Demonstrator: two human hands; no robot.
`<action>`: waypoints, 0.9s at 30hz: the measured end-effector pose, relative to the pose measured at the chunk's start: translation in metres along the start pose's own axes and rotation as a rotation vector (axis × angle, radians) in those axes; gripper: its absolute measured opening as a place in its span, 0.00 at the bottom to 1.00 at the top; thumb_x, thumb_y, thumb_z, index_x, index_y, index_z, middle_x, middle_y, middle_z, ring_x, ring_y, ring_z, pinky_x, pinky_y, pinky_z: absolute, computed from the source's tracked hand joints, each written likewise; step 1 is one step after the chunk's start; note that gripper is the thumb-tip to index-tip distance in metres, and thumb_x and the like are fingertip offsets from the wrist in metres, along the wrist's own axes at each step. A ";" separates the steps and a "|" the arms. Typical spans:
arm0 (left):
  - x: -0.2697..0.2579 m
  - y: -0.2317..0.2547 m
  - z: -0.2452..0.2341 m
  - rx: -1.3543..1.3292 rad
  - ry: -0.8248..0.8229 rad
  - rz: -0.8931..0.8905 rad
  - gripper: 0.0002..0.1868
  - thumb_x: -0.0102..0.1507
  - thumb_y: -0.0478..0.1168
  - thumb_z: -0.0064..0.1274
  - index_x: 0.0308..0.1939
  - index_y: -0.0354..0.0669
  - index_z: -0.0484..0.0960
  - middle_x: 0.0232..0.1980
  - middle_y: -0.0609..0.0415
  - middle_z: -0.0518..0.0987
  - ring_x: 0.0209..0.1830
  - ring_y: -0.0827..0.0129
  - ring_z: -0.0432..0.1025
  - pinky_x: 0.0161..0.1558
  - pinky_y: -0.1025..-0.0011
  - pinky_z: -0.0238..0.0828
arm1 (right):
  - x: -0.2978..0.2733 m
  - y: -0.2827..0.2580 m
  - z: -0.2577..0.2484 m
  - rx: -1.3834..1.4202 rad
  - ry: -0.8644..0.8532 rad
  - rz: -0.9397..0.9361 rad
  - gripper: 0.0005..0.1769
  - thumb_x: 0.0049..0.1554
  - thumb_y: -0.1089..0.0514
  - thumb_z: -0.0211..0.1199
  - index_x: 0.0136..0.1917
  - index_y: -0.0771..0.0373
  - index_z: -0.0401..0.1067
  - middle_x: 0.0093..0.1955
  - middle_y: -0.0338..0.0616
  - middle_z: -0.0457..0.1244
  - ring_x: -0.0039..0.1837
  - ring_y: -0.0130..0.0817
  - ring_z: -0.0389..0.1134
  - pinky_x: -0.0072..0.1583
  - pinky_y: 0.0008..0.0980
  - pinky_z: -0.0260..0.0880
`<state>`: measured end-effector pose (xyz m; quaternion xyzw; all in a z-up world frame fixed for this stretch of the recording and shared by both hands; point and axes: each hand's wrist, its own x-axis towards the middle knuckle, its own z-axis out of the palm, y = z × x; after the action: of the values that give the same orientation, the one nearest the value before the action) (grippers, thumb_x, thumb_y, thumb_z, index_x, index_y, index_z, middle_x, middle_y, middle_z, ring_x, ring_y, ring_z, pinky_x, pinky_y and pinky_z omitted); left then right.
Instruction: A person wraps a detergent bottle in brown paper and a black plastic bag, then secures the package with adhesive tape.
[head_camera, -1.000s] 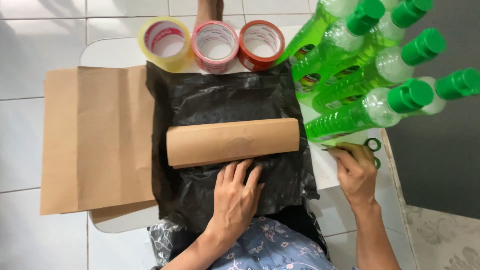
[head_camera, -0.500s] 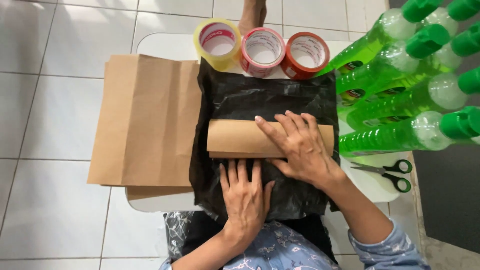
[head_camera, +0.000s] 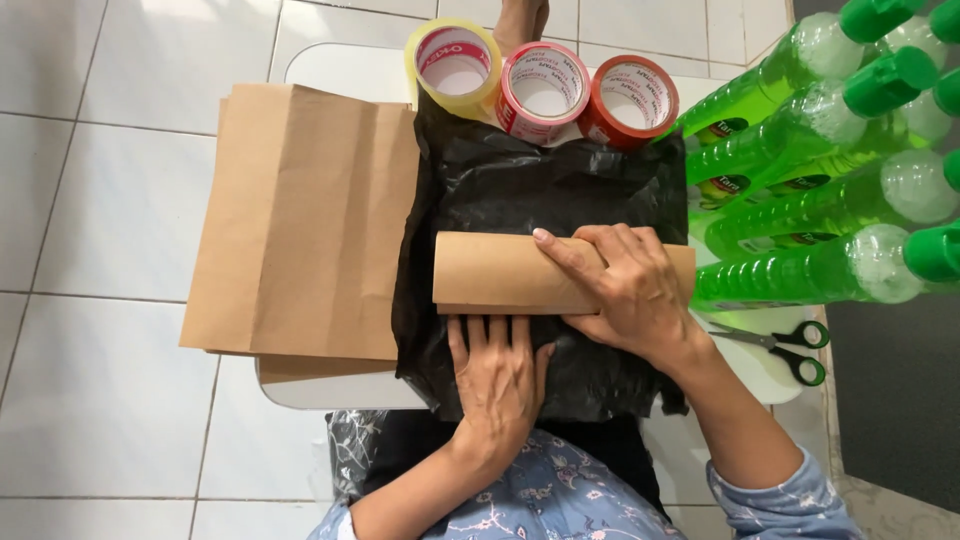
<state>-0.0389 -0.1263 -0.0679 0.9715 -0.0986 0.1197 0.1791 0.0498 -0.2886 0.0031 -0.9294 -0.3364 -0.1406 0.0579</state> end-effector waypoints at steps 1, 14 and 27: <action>-0.001 0.001 -0.001 0.072 0.008 -0.017 0.35 0.60 0.54 0.56 0.63 0.33 0.73 0.57 0.38 0.73 0.60 0.45 0.64 0.70 0.51 0.45 | 0.000 0.000 0.003 0.001 0.016 0.001 0.45 0.42 0.50 0.74 0.73 0.51 0.69 0.54 0.43 0.65 0.48 0.39 0.65 0.54 0.39 0.61; 0.011 -0.029 -0.060 -0.166 0.298 0.170 0.19 0.65 0.42 0.58 0.60 0.43 0.82 0.69 0.43 0.71 0.67 0.50 0.69 0.66 0.56 0.67 | -0.013 0.015 -0.027 0.065 -0.165 0.063 0.59 0.40 0.40 0.75 0.80 0.54 0.57 0.75 0.51 0.57 0.70 0.47 0.59 0.68 0.47 0.53; 0.022 -0.051 -0.024 0.082 0.061 -0.109 0.74 0.40 0.59 0.77 0.82 0.46 0.51 0.80 0.33 0.54 0.77 0.39 0.57 0.63 0.56 0.67 | -0.025 0.035 0.015 0.063 -0.020 0.127 0.51 0.34 0.41 0.78 0.71 0.49 0.70 0.53 0.32 0.66 0.55 0.34 0.69 0.60 0.37 0.62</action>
<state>-0.0109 -0.0737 -0.0566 0.9779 -0.0350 0.1434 0.1482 0.0571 -0.3283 -0.0189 -0.9480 -0.2815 -0.1165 0.0925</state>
